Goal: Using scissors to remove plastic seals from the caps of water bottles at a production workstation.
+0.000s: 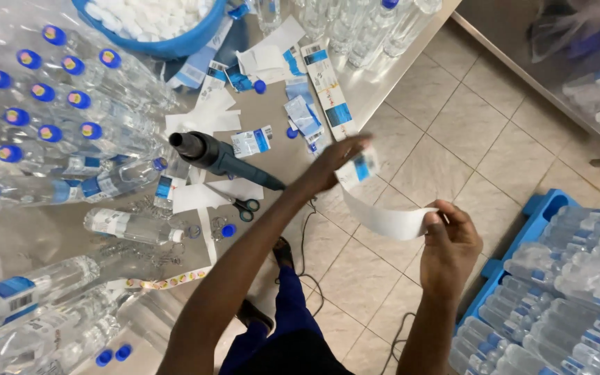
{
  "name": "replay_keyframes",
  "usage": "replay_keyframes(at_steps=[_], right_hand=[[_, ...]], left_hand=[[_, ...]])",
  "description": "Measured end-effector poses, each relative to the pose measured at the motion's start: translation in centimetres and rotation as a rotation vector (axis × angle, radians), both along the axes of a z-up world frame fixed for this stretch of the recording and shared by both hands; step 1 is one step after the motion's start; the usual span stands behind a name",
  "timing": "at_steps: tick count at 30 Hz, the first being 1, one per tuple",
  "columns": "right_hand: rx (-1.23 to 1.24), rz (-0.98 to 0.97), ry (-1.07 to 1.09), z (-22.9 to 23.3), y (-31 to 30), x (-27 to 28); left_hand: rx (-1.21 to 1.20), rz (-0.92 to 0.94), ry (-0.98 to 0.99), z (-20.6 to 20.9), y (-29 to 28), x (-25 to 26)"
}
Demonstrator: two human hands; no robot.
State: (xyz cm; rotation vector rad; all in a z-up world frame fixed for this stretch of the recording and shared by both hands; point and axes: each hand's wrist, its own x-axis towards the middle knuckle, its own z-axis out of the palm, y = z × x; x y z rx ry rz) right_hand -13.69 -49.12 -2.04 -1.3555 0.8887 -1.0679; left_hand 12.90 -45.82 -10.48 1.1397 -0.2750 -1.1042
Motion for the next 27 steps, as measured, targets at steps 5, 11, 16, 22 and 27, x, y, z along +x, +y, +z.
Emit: replay_keyframes(at_steps=[5,11,16,22,27], right_hand=[[0.164,0.034,-0.17,4.7,-1.9,4.7],[0.049,0.121,-0.102,6.1,2.9,8.0],[-0.329,0.3,0.179,10.6,9.7,9.0],[-0.481,0.765,0.344,16.7,17.1,10.3],[-0.187,0.996,0.211,15.0,22.0,10.4]], left_hand=[[-0.34,-0.209,0.27,3.2,9.6,-3.3],[-0.345,0.277,0.372,17.8,20.1,-1.7],[-0.274,0.421,0.096,17.3,26.4,-1.6],[-0.205,0.399,-0.132,19.2,33.5,-4.9],[-0.237,0.46,-0.171,22.2,38.8,-7.3]])
